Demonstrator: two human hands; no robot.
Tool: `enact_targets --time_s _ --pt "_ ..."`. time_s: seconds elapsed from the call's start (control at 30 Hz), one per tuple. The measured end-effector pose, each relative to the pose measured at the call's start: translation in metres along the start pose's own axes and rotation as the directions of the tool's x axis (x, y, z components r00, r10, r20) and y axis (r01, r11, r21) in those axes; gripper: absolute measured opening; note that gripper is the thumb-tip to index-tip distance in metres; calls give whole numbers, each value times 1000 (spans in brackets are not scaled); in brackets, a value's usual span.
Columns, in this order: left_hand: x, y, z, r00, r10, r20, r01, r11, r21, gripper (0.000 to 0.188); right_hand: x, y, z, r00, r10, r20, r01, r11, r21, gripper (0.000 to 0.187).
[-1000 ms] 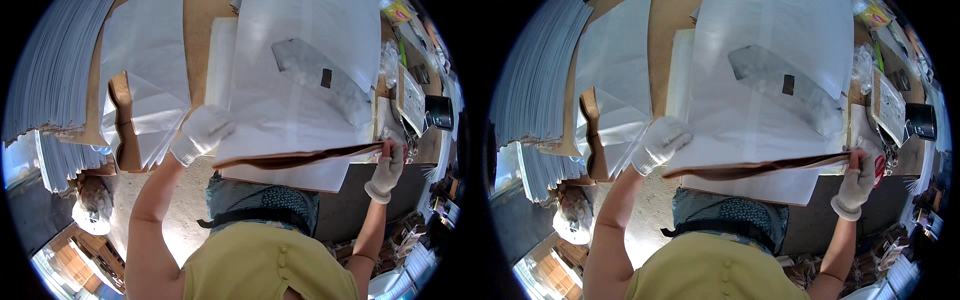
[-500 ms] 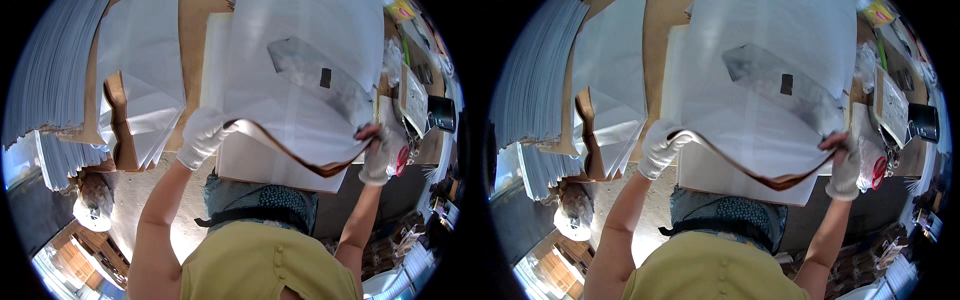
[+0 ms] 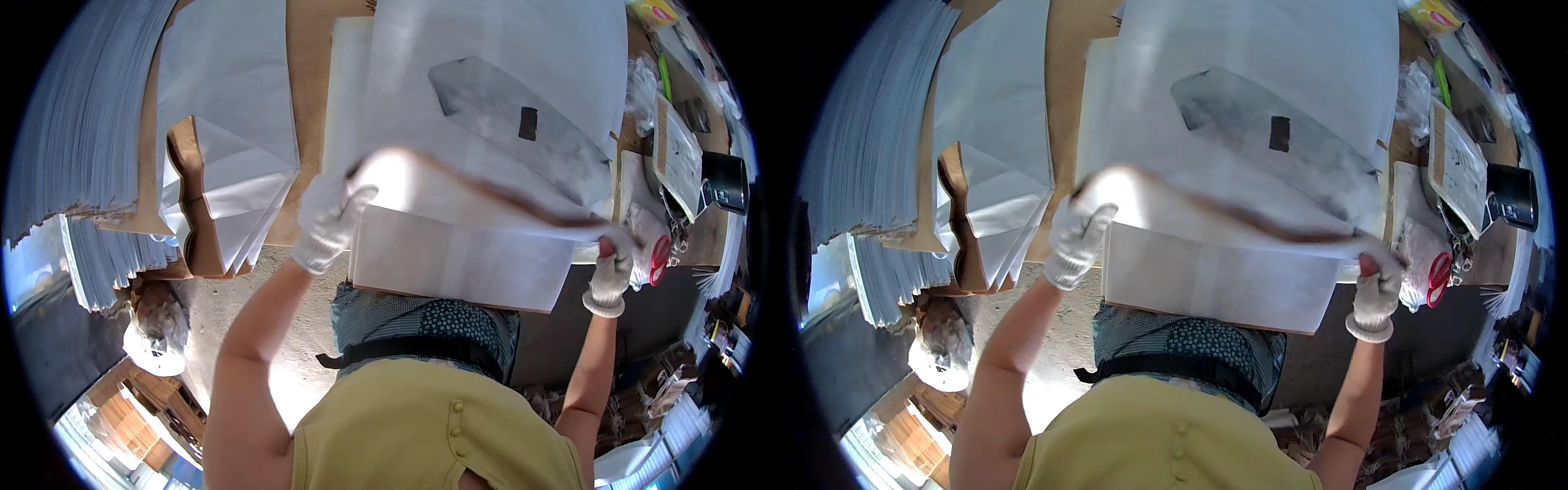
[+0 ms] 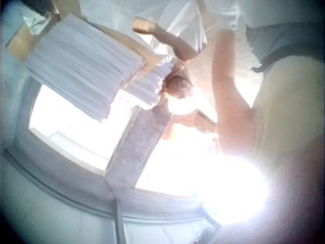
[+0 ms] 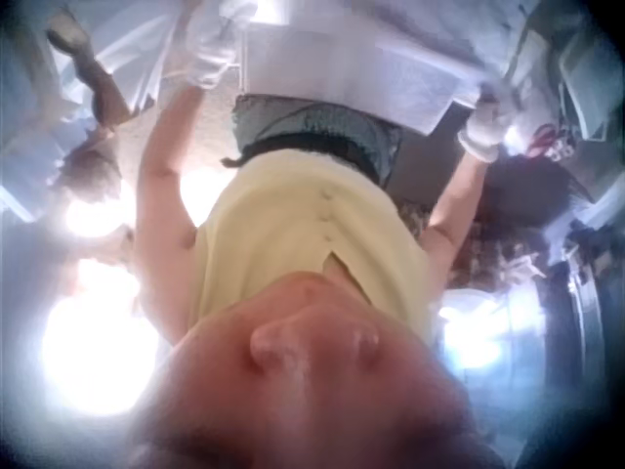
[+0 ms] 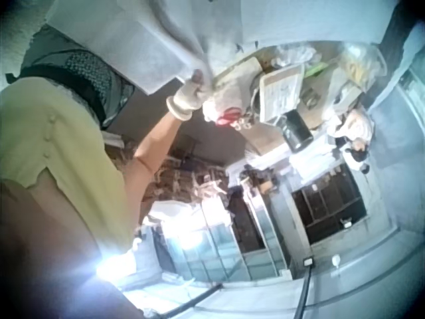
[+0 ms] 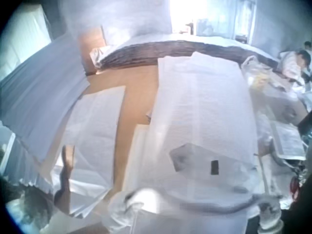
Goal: The person wraps small rectangular cardboard boxes with white paper, folding the paper around each box and securing it with tape. The person handles boxes one at a time, repeating the wrapping process throughout the clip.
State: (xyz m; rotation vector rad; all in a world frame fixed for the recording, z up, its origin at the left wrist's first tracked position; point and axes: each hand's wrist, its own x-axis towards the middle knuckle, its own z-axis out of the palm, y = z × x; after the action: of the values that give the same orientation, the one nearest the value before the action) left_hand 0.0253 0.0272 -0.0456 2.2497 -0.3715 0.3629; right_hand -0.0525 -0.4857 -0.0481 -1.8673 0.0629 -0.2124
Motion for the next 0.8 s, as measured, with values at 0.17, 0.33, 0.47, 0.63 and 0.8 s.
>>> enact_targets --time_s 0.17,0.33,0.47,0.63,0.8 --pt "21 13 24 975 -164 -150 199 946 255 46 57 -24 85 931 105 -350 -187 960 -210 31" --pt "31 18 24 981 -195 -8 184 911 368 39 67 -19 100 972 73 -223 -174 863 -475 31" --pt "30 7 29 996 86 -38 -46 795 605 29 67 -17 94 990 28 -139 -115 727 -677 27" --pt "53 32 51 961 -234 -150 277 849 451 18 70 -15 92 985 -121 -119 -9 665 -747 25" --pt "46 46 12 917 -390 84 390 921 9 15 58 3 45 903 422 -82 -429 876 -223 26"
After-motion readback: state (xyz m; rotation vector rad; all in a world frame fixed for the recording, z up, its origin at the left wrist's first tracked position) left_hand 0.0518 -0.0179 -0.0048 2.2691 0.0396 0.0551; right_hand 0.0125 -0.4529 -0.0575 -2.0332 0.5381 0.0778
